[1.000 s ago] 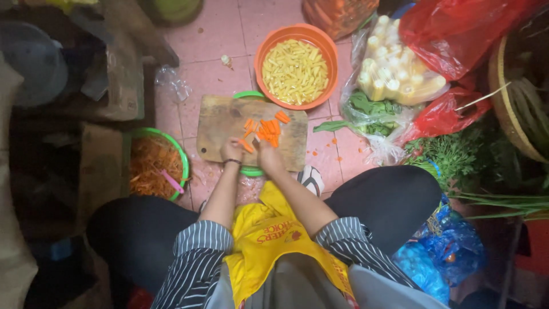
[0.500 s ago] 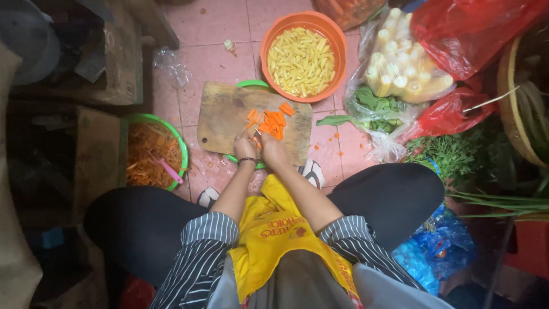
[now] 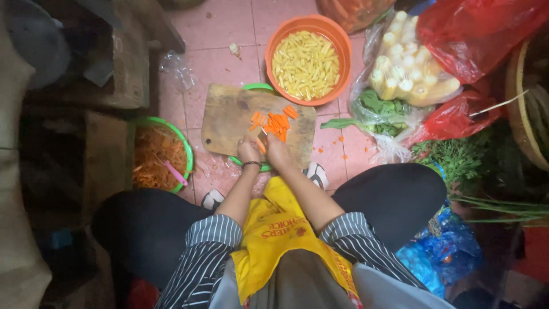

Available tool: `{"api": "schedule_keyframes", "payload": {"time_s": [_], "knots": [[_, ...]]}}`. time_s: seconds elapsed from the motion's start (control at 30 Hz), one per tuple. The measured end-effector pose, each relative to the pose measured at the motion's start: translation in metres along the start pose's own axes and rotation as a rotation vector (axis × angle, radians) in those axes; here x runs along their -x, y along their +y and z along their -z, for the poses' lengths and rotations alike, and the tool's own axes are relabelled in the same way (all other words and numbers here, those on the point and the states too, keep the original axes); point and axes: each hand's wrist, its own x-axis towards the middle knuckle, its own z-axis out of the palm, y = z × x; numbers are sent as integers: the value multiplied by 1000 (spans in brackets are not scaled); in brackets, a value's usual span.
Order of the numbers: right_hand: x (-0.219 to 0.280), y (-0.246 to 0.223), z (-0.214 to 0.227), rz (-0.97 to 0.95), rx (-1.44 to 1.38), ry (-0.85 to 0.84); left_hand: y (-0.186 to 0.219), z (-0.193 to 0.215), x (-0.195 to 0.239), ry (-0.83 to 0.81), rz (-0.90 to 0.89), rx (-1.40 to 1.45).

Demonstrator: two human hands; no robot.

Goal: Peeling and slicing carrots on a wooden cutting board while sitting on the floor.

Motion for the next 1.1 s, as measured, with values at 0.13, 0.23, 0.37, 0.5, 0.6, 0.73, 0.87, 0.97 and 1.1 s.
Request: {"api": "schedule_keyframes", "payload": {"time_s": [0.13,0.23,0.37,0.5,0.6,0.73,0.87,0.97,1.1], "knots": [[22,-40,35,-35,71,-44,-3,-1,2,14,0,-52],[8,-8,-11,149,163,75,0,-1,3,34,-5,-66],[7,-13,-14,169,125,104,4,6,-1,29,-2,-43],[5,-19,-25,211,285,142,-20,-8,-5,89,-98,-36],[-8,-7,-34,250,136,177,-19,-15,-9,120,-90,-7],[2,2,-24,294,83,187,-16,-9,-10,38,-18,4],[7,12,-17,277,-50,272,2,-2,-11,-19,-38,-99],[1,13,7,171,-136,429,46,15,-19,-6,-215,-140],[-5,19,62,91,-303,717,89,8,-42,-182,-722,-176]]}}
